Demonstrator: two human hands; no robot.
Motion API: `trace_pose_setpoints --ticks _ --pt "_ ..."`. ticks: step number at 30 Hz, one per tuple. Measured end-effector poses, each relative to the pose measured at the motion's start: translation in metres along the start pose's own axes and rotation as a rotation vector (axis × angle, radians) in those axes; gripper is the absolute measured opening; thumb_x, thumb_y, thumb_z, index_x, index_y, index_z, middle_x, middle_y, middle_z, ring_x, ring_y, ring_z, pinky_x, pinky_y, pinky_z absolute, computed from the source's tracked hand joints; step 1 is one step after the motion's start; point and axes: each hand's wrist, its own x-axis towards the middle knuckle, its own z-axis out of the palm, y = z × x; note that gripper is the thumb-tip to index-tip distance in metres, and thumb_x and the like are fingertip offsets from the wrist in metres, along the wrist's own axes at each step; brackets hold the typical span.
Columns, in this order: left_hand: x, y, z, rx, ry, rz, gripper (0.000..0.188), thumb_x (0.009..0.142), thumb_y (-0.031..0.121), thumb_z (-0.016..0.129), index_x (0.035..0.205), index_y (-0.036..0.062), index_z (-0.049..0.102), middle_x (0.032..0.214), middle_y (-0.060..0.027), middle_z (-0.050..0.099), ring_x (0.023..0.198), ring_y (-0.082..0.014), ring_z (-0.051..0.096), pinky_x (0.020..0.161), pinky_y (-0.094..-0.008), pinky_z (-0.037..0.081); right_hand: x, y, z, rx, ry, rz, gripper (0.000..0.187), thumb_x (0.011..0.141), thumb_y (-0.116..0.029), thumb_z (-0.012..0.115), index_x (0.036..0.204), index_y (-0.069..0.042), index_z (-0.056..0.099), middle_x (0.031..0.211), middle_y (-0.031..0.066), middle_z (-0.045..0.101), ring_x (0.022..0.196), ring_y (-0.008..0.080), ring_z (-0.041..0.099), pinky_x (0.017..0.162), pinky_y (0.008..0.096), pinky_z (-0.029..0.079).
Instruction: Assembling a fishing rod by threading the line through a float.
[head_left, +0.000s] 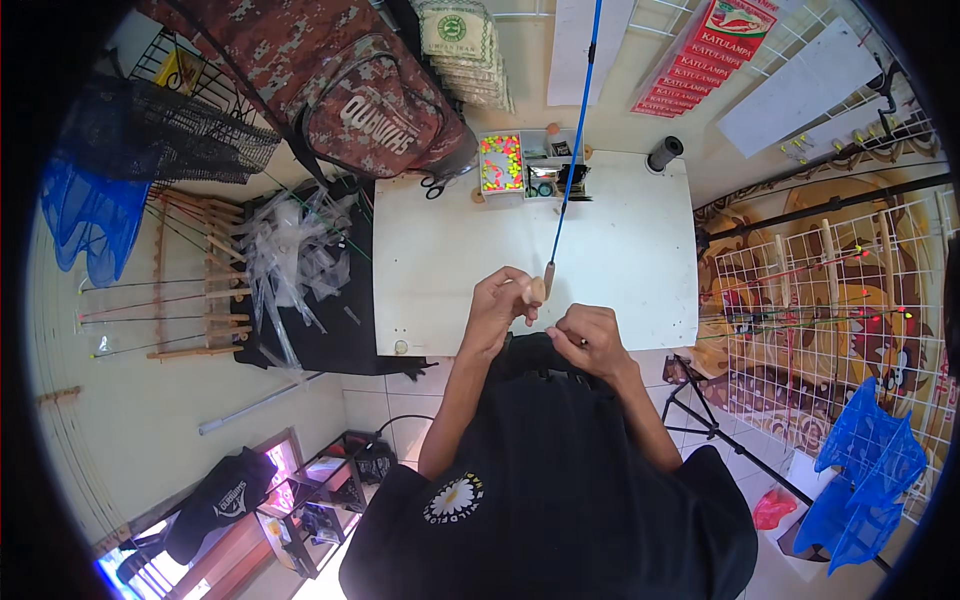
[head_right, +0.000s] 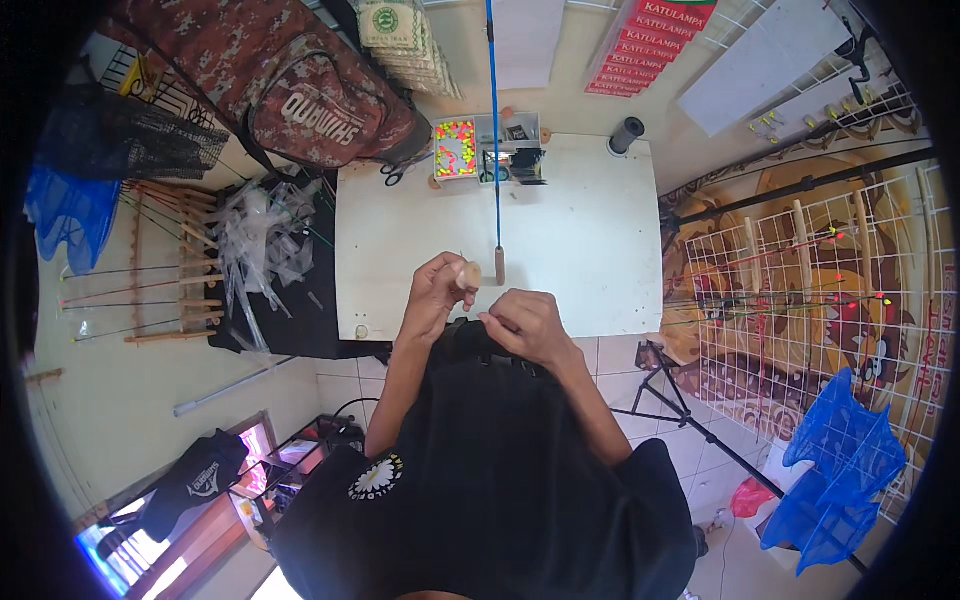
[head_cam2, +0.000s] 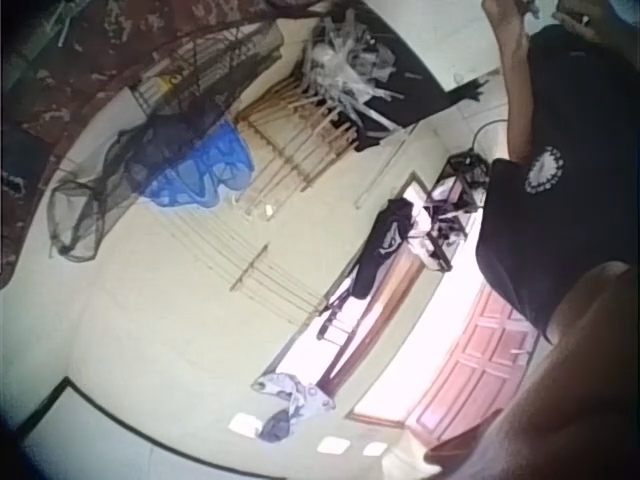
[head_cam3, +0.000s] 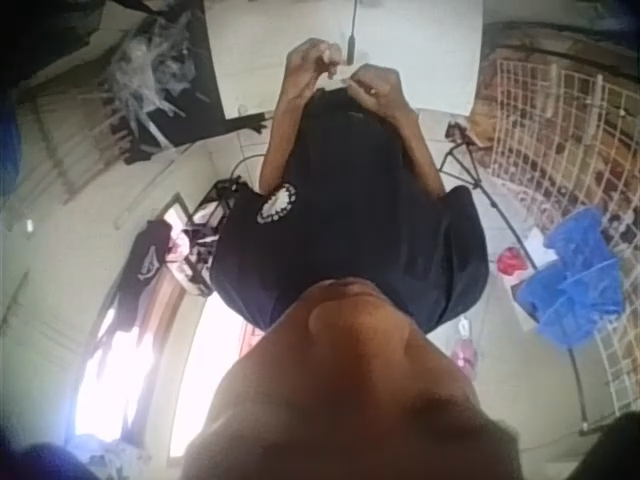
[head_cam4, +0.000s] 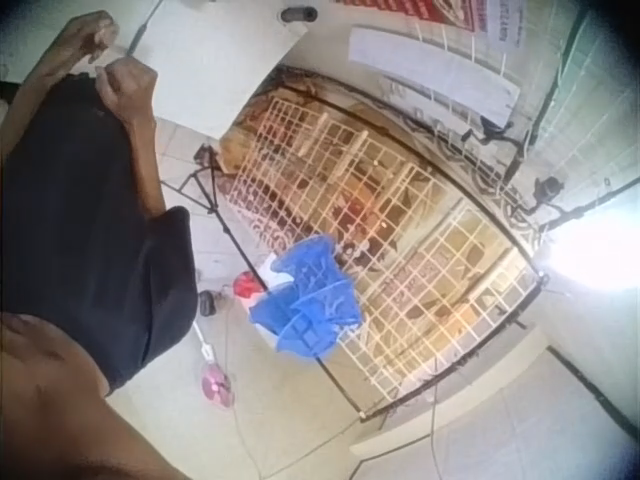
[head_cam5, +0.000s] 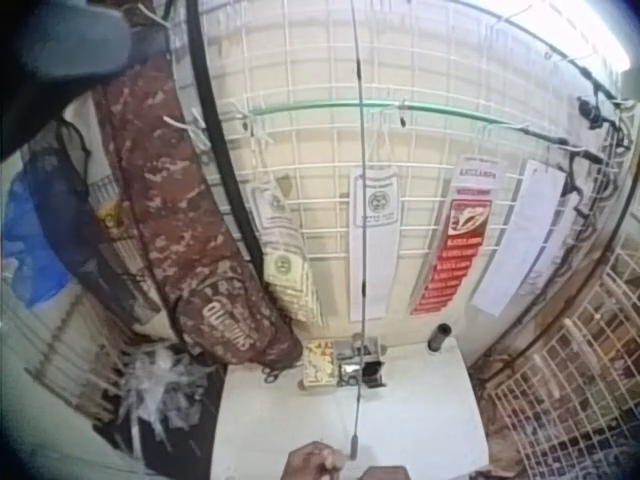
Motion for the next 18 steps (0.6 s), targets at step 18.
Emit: trace_pose_setpoints --ticks 18 --pt "-0.009 0.01 0.006 -0.034 0.002 0.211 0.029 0.083 -0.003 0.067 0.108 0.0 0.053 0.108 -0.0149 0.059 0.093 -0.0252 0.065 0.086 -0.0355 0.054 -0.026 0.185 0.034 -0.315 -0.062 0.69 0.021 0.088 -0.01 0.061 0.108 -0.002 0.059 0.103 0.024 0.062 0.091 0.0343 0.064 0.077 0.0413 0.052"
